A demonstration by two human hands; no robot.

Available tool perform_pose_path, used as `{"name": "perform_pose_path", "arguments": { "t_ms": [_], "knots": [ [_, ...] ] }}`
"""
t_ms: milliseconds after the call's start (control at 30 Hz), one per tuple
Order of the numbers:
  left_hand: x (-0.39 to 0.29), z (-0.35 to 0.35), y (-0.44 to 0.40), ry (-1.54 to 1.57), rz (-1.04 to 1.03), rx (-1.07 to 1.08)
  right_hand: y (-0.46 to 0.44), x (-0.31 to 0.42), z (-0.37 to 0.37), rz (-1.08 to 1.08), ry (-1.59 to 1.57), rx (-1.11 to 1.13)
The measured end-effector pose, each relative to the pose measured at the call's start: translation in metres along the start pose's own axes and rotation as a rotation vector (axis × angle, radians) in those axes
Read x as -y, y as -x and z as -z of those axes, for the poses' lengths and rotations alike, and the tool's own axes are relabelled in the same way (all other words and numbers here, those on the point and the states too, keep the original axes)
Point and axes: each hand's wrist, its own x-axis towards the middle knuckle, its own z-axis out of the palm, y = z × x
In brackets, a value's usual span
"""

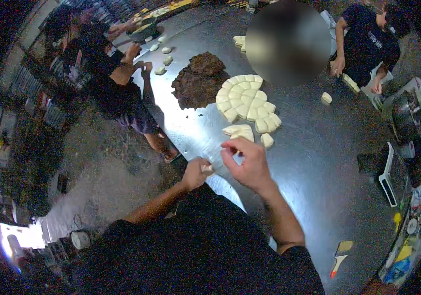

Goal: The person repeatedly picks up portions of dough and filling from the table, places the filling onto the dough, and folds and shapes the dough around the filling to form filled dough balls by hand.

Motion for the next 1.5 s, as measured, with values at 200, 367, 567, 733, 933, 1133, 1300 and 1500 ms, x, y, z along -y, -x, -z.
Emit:
{"name": "perform_pose_path", "arguments": {
  "t_ms": [200, 367, 567, 733, 933, 1133, 1300, 1500],
  "knots": [
    [-0.133, 0.031, -0.002, 0.767, -0.166, -0.113, 0.031, -0.029, -0.016, 0.124, 0.046, -0.464],
    [-0.207, 0.053, 0.011, 1.063, -0.023, 0.342, 0.037, 0.004, 0.047, 0.544, 0.209, -0.830],
    [-0.218, 0.027, -0.013, 1.091, -0.003, -0.011, 0.035, 0.018, 0.007, 0.207, 0.047, -0.829],
    [-0.118, 0.060, -0.033, 1.289, -0.023, 0.003, 0.025, 0.017, -0.023, 0.041, -0.108, -0.512],
    [-0.003, 0.083, -0.003, 0.984, 0.662, -0.049, -0.030, -0.089, -0.091, -0.297, -0.222, 0.078],
    [0.029, 0.095, 0.038, 1.547, 0.767, -0.289, -0.197, -0.221, -0.123, 0.006, 0.531, -0.189],
    [0.047, 0.113, 0.052, 1.579, 0.842, -0.263, -0.223, -0.265, -0.161, -0.078, 0.655, -0.100],
    [0.034, 0.116, 0.015, 1.519, 0.706, -0.266, -0.220, -0.251, -0.143, -0.200, 0.660, 0.065]
  ]
}}
